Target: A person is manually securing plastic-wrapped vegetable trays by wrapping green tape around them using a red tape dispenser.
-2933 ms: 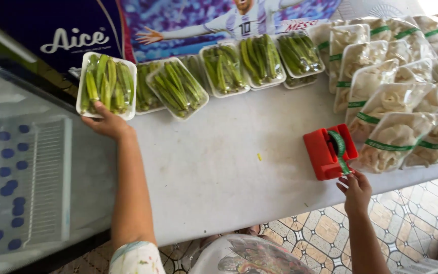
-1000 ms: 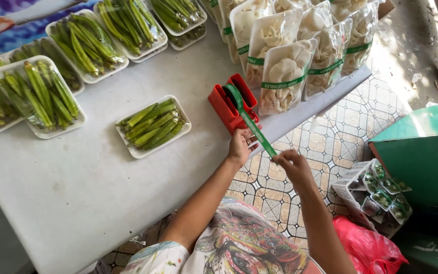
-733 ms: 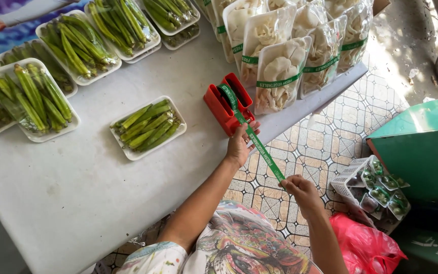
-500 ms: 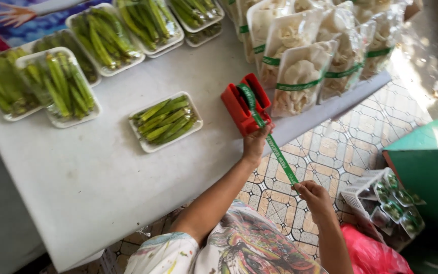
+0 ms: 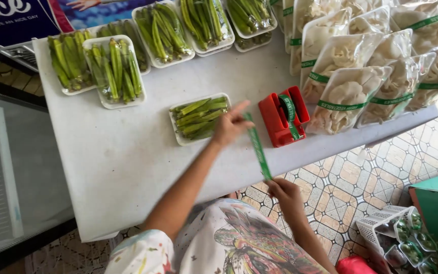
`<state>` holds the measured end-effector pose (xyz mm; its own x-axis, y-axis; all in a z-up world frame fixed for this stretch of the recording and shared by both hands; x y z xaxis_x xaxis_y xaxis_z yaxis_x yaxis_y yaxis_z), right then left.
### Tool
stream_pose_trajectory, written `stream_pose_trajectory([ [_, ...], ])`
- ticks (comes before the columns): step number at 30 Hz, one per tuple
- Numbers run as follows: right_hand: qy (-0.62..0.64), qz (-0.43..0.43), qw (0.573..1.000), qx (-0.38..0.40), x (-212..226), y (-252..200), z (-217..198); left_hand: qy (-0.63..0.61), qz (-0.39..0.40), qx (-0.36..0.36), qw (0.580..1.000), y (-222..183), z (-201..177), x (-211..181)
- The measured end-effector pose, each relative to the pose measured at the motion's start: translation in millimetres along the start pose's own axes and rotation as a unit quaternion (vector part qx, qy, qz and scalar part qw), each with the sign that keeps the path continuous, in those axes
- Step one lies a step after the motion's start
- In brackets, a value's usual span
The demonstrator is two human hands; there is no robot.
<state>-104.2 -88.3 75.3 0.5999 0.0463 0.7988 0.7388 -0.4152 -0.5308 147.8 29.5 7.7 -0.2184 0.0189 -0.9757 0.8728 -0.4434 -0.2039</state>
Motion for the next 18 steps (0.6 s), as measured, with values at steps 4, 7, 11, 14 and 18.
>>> stream_pose_trajectory([
  [4, 0.062, -0.092, 0.993, 0.036, 29, 46, 83, 0.1, 0.09, -0.044, 0.99, 63, -107, 15],
  [7, 0.07, -0.084, 0.993, 0.048, 41, 69, 123, 0.208, 0.103, -0.064, 0.971, 81, -155, -5],
  [11, 0.102, -0.049, 0.992, 0.047, 32, 85, 149, 0.289, 0.054, -0.045, 0.955, 90, -171, -4],
  [14, 0.109, -0.025, 0.993, 0.045, 28, 92, 158, 0.34, 0.013, -0.046, 0.939, 95, -178, 2],
  [18, 0.112, -0.006, 0.993, 0.044, 25, 95, 165, 0.369, -0.006, -0.05, 0.928, 102, -186, 17],
])
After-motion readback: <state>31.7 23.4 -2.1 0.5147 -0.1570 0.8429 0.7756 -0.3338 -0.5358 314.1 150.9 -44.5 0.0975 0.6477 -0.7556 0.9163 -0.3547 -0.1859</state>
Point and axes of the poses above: each hand's wrist, its own y-axis towards the middle knuckle, its own z-axis out of the palm, x = y × z, the point moved 8 cm from there along y, towards the middle knuckle
